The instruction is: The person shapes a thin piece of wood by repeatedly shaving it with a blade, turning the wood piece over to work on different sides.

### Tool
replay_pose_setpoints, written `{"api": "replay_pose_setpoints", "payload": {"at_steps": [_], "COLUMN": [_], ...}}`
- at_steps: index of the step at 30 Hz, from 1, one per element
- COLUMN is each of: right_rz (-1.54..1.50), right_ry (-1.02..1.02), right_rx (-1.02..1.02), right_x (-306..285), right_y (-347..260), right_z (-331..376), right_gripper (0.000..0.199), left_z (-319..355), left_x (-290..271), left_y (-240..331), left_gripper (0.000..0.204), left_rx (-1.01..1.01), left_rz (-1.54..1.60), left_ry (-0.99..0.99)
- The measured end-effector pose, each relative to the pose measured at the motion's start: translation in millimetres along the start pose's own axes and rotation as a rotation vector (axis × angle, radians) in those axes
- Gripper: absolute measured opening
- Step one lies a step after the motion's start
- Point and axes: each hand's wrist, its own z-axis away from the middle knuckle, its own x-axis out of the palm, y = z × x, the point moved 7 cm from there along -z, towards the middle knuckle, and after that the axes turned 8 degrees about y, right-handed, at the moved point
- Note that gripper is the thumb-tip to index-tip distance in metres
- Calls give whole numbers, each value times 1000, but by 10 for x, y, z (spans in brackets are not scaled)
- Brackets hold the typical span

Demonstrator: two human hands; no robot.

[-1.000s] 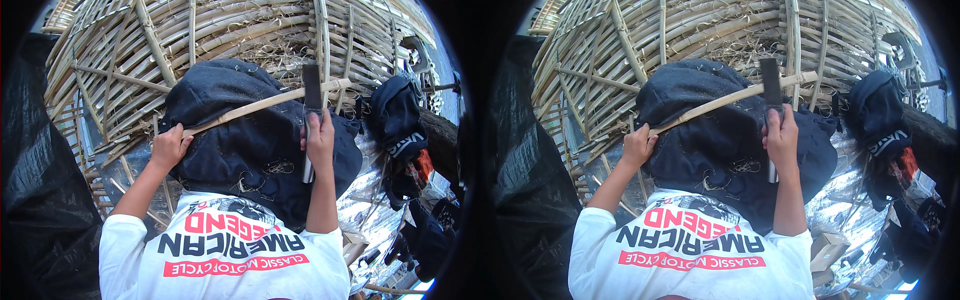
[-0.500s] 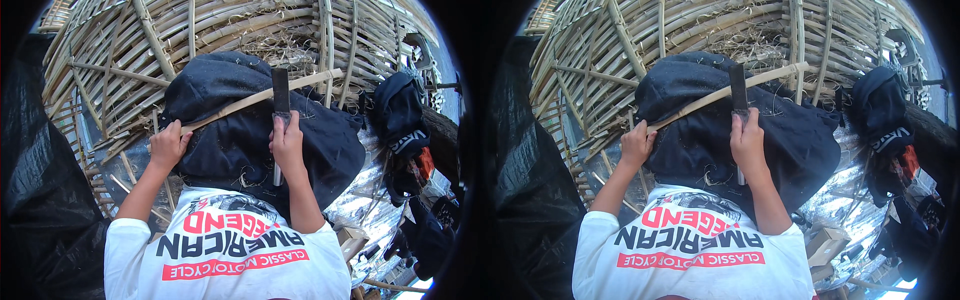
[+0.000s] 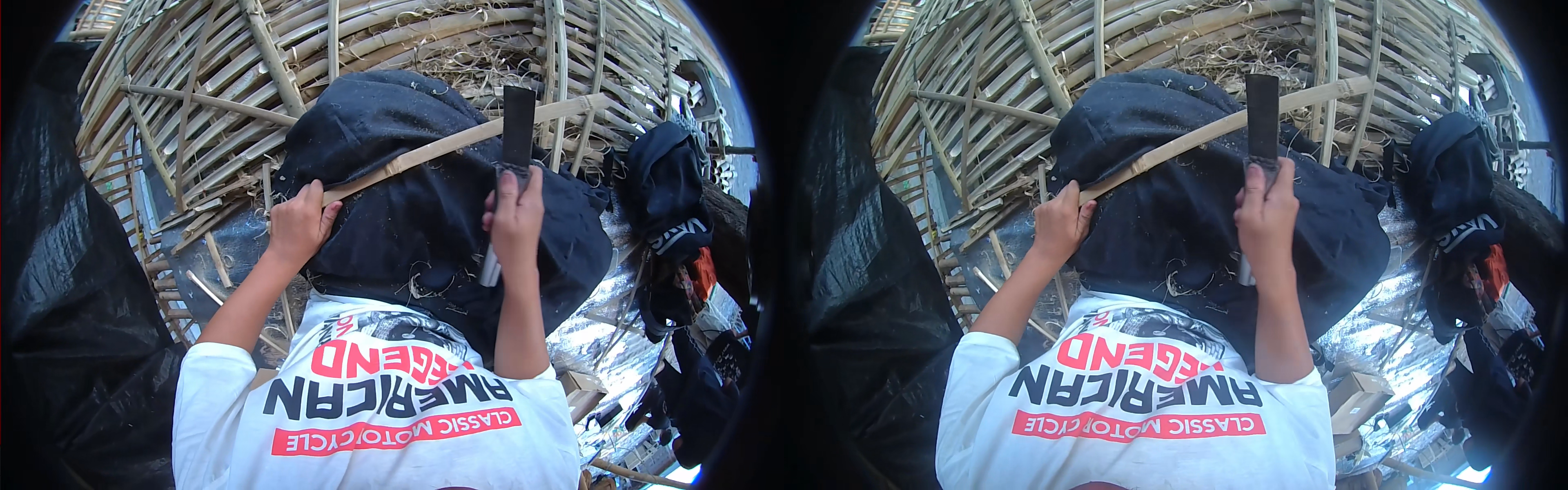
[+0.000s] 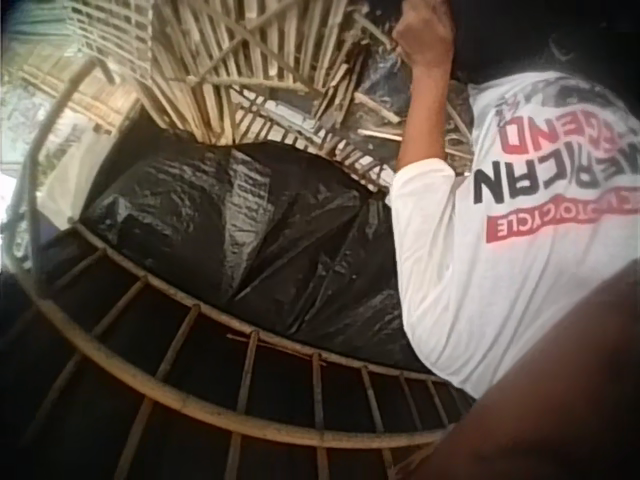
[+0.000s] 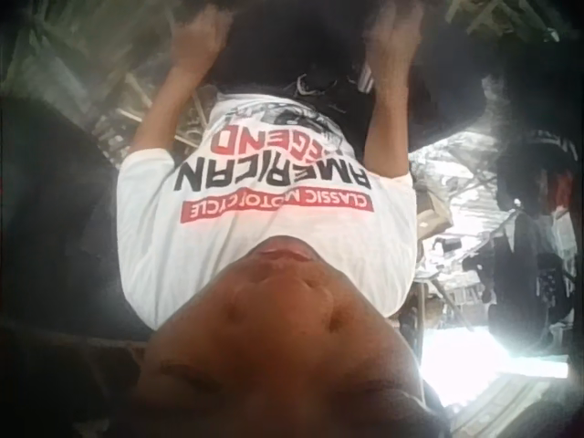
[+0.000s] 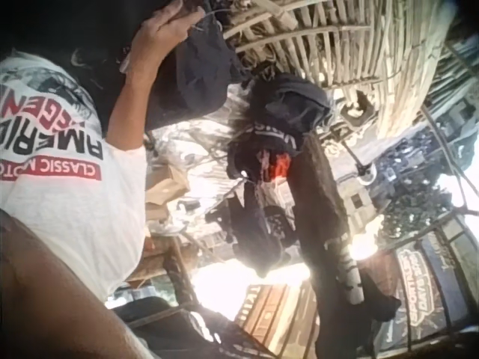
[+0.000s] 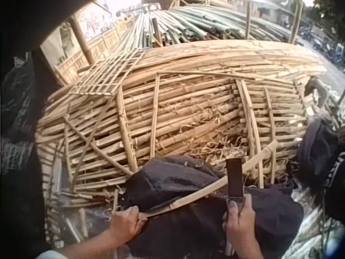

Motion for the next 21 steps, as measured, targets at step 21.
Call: {"api": "replay_pose_setpoints", "payload": {"at_steps": [21], "right_rz": [85], "right_ry": [-350], "right_rx": [-68], "right_x": [616], "right_y": [271], "right_z": [480], "right_gripper": [25], "left_z": [31], "left_x": [-49], "left_y": [-5], "left_gripper": [43], "left_rx": [14], "left_rz": [-27], "left_ry": [22]}}
